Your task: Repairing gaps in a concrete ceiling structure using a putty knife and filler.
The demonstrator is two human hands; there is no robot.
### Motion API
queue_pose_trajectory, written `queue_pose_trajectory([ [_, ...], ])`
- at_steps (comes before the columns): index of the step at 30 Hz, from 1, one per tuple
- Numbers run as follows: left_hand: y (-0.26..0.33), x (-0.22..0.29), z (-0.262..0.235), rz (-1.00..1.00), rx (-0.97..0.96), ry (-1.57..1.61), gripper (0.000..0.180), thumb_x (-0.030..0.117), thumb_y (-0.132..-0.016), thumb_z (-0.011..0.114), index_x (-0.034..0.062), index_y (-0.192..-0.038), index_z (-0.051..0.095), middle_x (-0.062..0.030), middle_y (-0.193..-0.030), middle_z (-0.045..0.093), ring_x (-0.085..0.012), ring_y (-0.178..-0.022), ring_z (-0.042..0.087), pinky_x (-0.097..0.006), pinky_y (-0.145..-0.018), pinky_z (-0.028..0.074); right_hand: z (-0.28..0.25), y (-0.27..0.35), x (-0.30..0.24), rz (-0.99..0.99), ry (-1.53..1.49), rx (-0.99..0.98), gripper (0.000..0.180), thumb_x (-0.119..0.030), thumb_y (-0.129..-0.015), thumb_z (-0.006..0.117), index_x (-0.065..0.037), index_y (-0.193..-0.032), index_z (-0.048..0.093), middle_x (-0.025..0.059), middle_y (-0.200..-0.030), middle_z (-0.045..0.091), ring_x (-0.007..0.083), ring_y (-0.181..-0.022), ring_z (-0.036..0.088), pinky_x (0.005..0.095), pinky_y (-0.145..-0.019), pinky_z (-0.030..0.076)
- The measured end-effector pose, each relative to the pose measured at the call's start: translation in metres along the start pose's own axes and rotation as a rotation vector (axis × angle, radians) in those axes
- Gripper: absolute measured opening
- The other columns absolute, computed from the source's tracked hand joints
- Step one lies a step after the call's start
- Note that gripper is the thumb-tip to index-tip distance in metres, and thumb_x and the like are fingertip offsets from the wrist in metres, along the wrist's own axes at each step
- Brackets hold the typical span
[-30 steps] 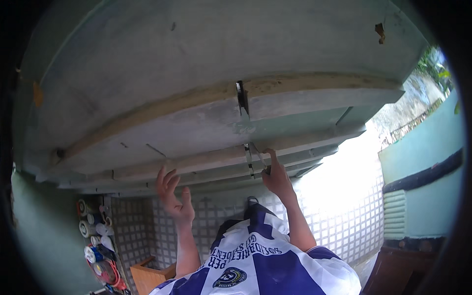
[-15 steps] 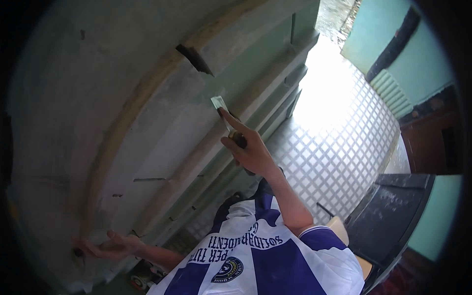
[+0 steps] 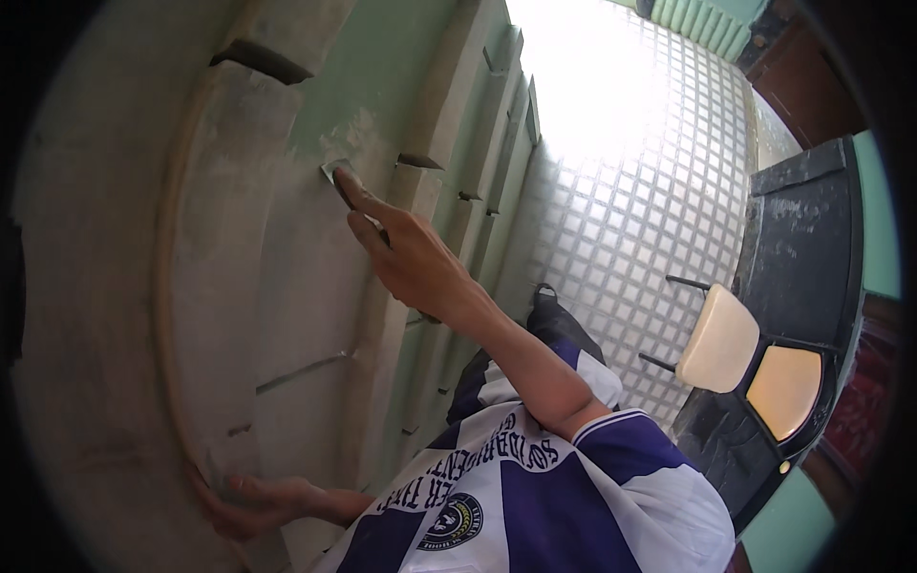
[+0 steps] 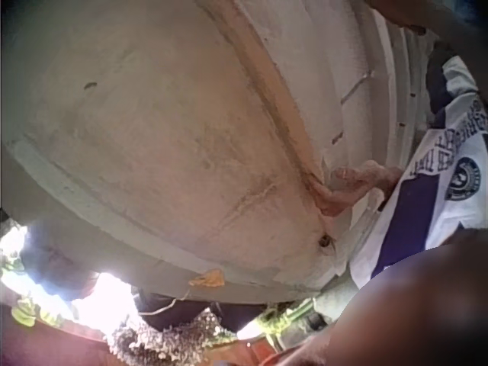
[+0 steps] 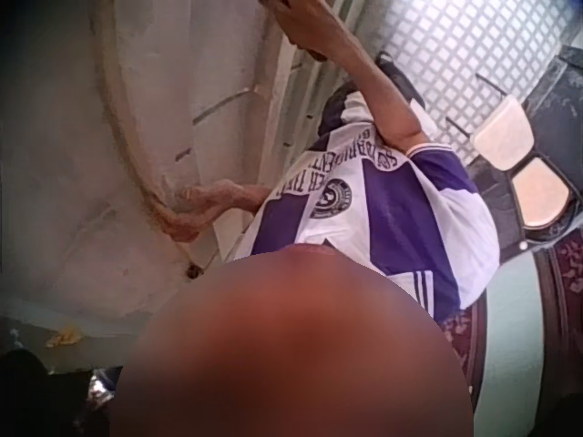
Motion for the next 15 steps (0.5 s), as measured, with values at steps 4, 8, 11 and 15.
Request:
queue_pose_trajectory([
  [4,0.001,0.005,0.006,0.023,0.138,-0.051,0.051,0.051,-0.099,0.047,0.0068,-0.114,0.068,-0.0105,-0.105,0.07,-0.031,-0.092,0.065,-0.041,-0.082,0.044,0.001,-0.017,0.004,-0.05,0.029,0.084,0.05,-0.019,-0.106,0.041,-0.014,-0.154,0.032,0.0124,-0.058,0.053,0.0189,-0.05,0.047,0.0385,-0.065,0.049],
  [8,0.007,0.014,0.012,-0.238,0.163,0.08,0.069,0.066,-0.096,0.04,0.005,-0.118,0.066,-0.0141,-0.109,0.063,-0.0303,-0.1,0.057,-0.042,-0.088,0.037,-0.011,-0.036,-0.001,-0.121,0.04,0.158,0.049,-0.016,-0.105,0.042,-0.011,-0.153,0.034,0.014,-0.055,0.049,0.0189,-0.044,0.043,0.0382,-0.055,0.045],
  [11,0.003,0.023,0.015,-0.17,0.201,-0.043,0.066,0.063,-0.098,0.04,0.0039,-0.113,0.065,-0.0159,-0.106,0.062,-0.0326,-0.095,0.056,-0.046,-0.086,0.036,-0.017,-0.033,-0.007,-0.104,0.03,0.13,0.049,-0.016,-0.105,0.042,-0.009,-0.153,0.035,0.0106,-0.052,0.045,0.0157,-0.041,0.04,0.0379,-0.05,0.041],
  [15,0.004,0.014,0.016,-0.231,0.165,0.043,0.067,0.062,-0.098,0.039,0.0009,-0.111,0.064,-0.0161,-0.102,0.061,-0.0346,-0.093,0.055,-0.048,-0.085,0.037,-0.008,-0.014,-0.002,0.001,0.081,0.012,0.05,-0.016,-0.105,0.043,-0.009,-0.153,0.034,0.0128,-0.053,0.046,0.0164,-0.043,0.043,0.0389,-0.053,0.042],
])
Point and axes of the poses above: each hand's wrist, its own y-axis away from the middle knuckle, its own z-axis out of the palm, x = y × z, the point moved 5 cm from there along -y, towards the middle knuckle
